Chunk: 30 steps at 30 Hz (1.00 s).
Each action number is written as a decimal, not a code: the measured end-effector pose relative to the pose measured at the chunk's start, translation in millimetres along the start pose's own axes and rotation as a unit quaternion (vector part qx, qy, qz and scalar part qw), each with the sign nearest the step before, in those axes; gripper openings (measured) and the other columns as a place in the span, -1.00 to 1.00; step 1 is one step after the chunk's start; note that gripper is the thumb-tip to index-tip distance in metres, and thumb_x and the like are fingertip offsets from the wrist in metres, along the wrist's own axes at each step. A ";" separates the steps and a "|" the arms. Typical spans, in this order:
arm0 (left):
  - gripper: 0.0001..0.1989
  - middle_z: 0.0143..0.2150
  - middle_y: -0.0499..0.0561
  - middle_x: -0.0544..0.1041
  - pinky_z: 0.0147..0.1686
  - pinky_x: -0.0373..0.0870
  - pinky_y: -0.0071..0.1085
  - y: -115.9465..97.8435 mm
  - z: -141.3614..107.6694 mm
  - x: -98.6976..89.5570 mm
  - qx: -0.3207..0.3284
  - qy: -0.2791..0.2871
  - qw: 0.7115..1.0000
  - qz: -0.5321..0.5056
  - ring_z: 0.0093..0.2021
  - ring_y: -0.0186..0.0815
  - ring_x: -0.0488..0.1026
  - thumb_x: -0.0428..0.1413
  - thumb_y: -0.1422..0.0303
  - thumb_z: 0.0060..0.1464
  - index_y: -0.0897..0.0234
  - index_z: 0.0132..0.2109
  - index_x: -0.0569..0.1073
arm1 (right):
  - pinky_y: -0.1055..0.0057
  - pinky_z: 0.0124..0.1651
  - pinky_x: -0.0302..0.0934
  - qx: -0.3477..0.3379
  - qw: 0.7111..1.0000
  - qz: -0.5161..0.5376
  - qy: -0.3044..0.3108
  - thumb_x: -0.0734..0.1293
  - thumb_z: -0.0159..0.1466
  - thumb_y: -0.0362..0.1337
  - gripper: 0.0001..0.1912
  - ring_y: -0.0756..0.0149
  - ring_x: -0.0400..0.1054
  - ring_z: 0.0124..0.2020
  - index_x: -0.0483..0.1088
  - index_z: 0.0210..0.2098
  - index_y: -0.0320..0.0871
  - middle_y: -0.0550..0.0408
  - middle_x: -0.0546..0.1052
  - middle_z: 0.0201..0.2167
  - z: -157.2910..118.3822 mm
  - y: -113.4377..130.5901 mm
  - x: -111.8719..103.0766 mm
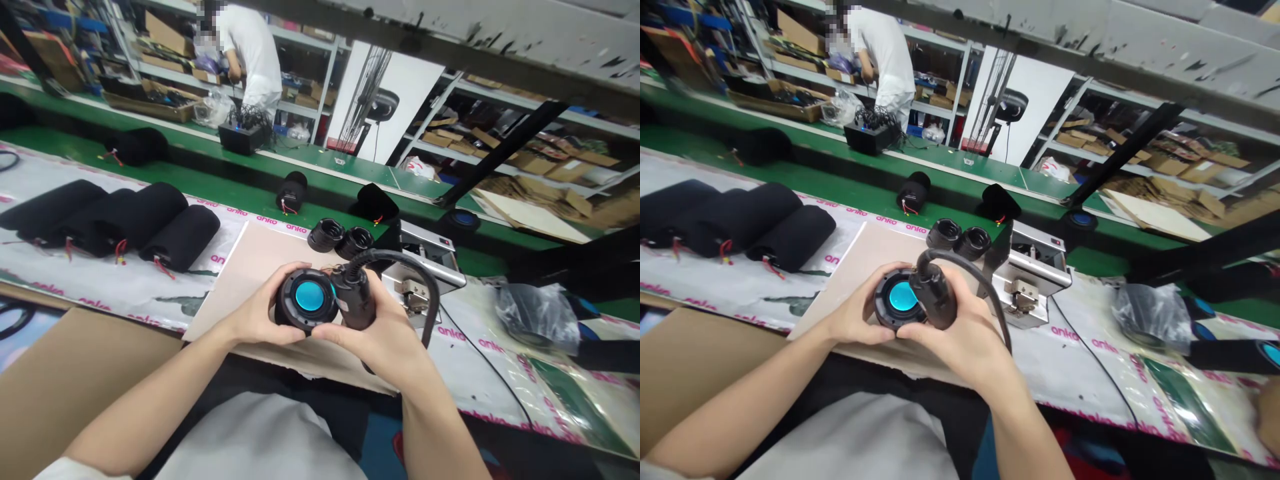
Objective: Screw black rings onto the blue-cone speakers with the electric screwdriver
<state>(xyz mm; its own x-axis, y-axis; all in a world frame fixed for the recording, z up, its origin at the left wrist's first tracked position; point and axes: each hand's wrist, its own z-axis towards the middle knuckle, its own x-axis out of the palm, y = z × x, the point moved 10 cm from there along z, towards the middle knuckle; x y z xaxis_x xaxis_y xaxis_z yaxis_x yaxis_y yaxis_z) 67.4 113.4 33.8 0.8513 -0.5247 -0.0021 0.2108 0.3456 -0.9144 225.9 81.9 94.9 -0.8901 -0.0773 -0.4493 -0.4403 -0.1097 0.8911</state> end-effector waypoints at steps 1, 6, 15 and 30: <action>0.00 0.42 0.29 0.40 0.39 0.35 0.12 -0.3 -0.4 -0.5 0.001 -0.002 1.000 0.002 0.41 0.24 0.38 0.48 0.21 -0.12 0.17 0.42 0.25 | 0.09 0.16 0.48 -0.001 1.000 -0.010 0.004 0.68 0.04 -0.15 -0.24 0.00 0.55 0.08 0.46 0.20 0.12 0.10 0.65 0.01 0.5 1.0 0.1; 0.00 0.44 0.25 0.36 0.42 0.29 0.11 0.8 -3.4 -0.6 0.001 0.000 1.000 0.016 0.45 0.22 0.33 0.49 0.24 -0.12 0.12 0.43 0.25 | 0.14 0.09 0.46 0.020 0.995 -0.096 0.030 0.67 0.04 -0.09 -0.24 0.05 0.55 0.03 0.43 0.20 0.17 0.17 0.62 0.03 4.6 7.5 -2.8; 0.05 0.42 0.26 0.37 0.41 0.31 0.11 6.1 -12.9 1.3 -0.013 -0.009 1.000 0.024 0.42 0.21 0.36 0.49 0.23 -0.10 0.13 0.47 0.19 | 0.08 0.11 0.46 0.036 0.987 -0.155 0.025 0.56 0.17 -0.10 -0.29 0.02 0.55 0.06 0.35 0.28 0.24 0.14 0.61 0.10 -7.6 17.0 5.7; -0.15 0.27 0.23 0.56 0.16 0.58 -0.09 -25.8 -2.5 4.9 -0.074 -0.085 0.987 0.116 0.27 0.15 0.53 0.50 0.18 -0.12 0.17 0.29 0.38 | 0.35 -0.56 0.30 -0.092 0.911 0.247 -0.317 0.57 0.22 -0.21 -0.72 0.37 0.38 -0.67 0.43 -0.22 -0.10 0.14 0.58 -0.31 -44.0 -23.1 -94.4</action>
<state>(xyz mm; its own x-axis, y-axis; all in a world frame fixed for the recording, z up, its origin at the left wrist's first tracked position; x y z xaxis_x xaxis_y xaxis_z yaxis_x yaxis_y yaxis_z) 64.9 100.0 56.3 0.9393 -0.3030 -0.1612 -0.0603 0.3166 -0.9466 325.4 48.2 113.9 -0.8894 0.4195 0.1815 0.0071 -0.3845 0.9231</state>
